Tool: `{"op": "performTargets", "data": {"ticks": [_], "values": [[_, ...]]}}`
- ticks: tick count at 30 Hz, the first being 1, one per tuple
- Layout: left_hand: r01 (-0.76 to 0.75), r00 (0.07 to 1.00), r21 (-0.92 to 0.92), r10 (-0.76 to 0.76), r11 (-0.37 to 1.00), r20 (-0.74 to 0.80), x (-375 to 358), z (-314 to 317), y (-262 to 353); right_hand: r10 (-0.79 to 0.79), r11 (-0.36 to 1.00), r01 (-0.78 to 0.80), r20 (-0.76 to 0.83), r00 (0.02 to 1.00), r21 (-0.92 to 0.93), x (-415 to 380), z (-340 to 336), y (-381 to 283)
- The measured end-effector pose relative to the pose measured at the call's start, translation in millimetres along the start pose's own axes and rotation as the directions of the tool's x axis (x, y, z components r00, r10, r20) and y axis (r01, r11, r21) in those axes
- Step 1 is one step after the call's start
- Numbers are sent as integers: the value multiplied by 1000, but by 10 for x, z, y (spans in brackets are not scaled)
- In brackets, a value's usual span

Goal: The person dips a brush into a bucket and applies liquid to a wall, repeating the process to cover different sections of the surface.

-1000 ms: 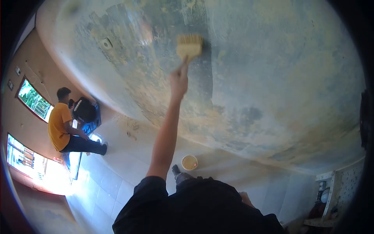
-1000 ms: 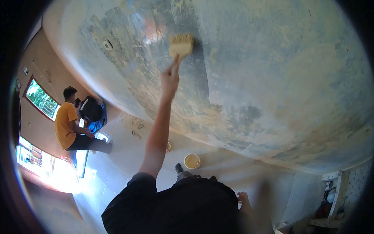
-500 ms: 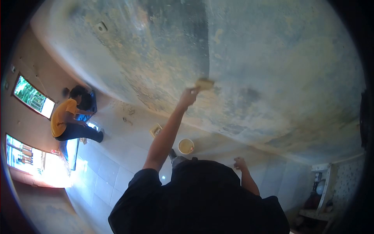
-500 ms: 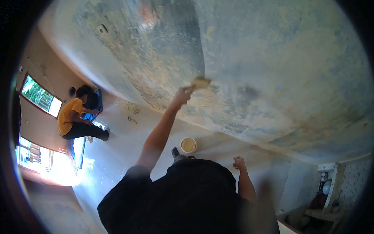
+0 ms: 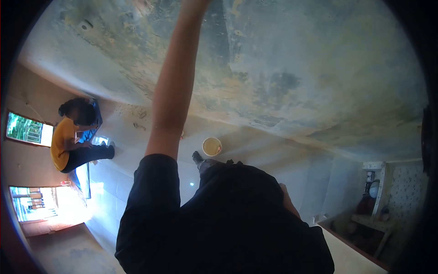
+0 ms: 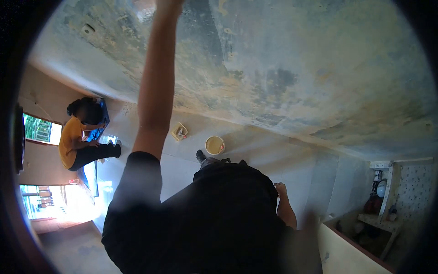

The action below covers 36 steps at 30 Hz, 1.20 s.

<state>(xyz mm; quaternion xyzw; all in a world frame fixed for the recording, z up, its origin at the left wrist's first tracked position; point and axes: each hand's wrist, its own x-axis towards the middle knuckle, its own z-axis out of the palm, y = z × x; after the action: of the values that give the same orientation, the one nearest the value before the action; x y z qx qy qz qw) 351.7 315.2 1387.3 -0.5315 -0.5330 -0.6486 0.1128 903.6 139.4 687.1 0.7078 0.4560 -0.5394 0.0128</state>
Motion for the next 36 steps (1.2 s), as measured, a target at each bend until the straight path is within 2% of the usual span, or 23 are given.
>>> {"op": "performTargets", "data": {"ticks": [1, 2, 4, 6, 7, 9, 10, 11, 12, 13, 15, 16, 18, 19, 21, 23, 27, 29, 31, 32, 34, 35, 36], "values": [[-157, 987, -52, 154, 986, -45, -65, 141, -340, 26, 998, -27, 25, 999, 53, -236, -21, -77], [-161, 987, -61, 159, 985, -34, -284, 211, -507, 30, 997, -32, 24, 999, 67, -263, 20, -36], [22, 999, -153, -27, 988, -31, -759, 314, -735, 62, 995, -64, 33, 998, 76, -196, 130, 123], [70, 998, -63, -69, 996, 8, -1298, 373, -997, 95, 992, -98, 39, 995, 85, -63, 243, 301], [173, 984, -60, -171, 983, 42, -1563, 397, -991, 108, 990, -111, 44, 993, 82, 2, 289, 379], [455, 860, 129, -472, 881, 195, -2311, 345, -1091, 120, 991, -124, 58, 991, 60, 56, 331, 447], [220, 969, 42, -223, 975, 109, -2630, 439, -1319, 111, 992, -114, 57, 992, 55, 50, 266, 356], [485, 828, 159, -510, 860, 231, -2813, 363, -1219, 51, 999, -49, 108, 993, -20, -40, 145, 183], [623, 594, 405, -741, 669, 313, -2908, 314, -1171, -6, 996, 21, 162, 987, -92, -126, 16, -4], [653, 594, 354, -743, 669, 308, -3226, 369, -1472, -18, 995, 34, 161, 987, -99, -313, -106, -310], [660, 577, 380, -761, 648, 296, -3694, 416, -1855, 193, 969, -200, 57, 979, 144, -633, -271, -909], [664, 581, 375, -762, 647, 287, -3701, 413, -1863, 187, 972, -192, 54, 981, 136, -623, -323, -1012], [701, 494, 426, -820, 572, 288, -3682, 451, -1901, 121, 977, -126, 43, 992, 174, -615, -402, -1213], [700, 498, 421, -816, 577, 292, -3585, 487, -1946, 85, 985, -86, 15, 996, 153, -633, -421, -1309], [602, 624, 368, -705, 708, 337, -3317, 530, -2063, 49, 988, -47, -6, 999, 148, -650, -397, -1438], [733, 502, 308, -787, 607, 357, -2700, 404, -1542, 20, 991, -17, -21, 1000, 131, -699, -368, -1437], [691, 675, -5, -643, 723, 361, -1890, 115, -731, 67, 989, -73, 47, 997, 132, -781, -266, -1250], [423, 898, -154, -391, 893, 202, -1551, 87, -487, 140, 986, -146, 79, 987, 79, -799, -242, -1097], [193, 981, -287, -192, 938, 33, -1216, 102, -281, 117, 993, -119, 87, 989, 22, -770, -257, -856], [197, 980, -287, -196, 937, 33, -1092, 85, -183, 89, 996, -87, 95, 991, -28, -727, -266, -681], [255, 966, -554, -226, 793, 122, -898, 65, -62, 24, 998, -18, 118, 993, -52, -638, -293, -344], [358, 934, -444, -319, 821, 163, -885, 89, -129, 47, 998, -41, 115, 992, -49, -668, -310, -334], [346, 938, -453, -305, 822, 165, -954, 186, -279, 67, 997, -62, 112, 991, -42, -680, -317, -341]]}}
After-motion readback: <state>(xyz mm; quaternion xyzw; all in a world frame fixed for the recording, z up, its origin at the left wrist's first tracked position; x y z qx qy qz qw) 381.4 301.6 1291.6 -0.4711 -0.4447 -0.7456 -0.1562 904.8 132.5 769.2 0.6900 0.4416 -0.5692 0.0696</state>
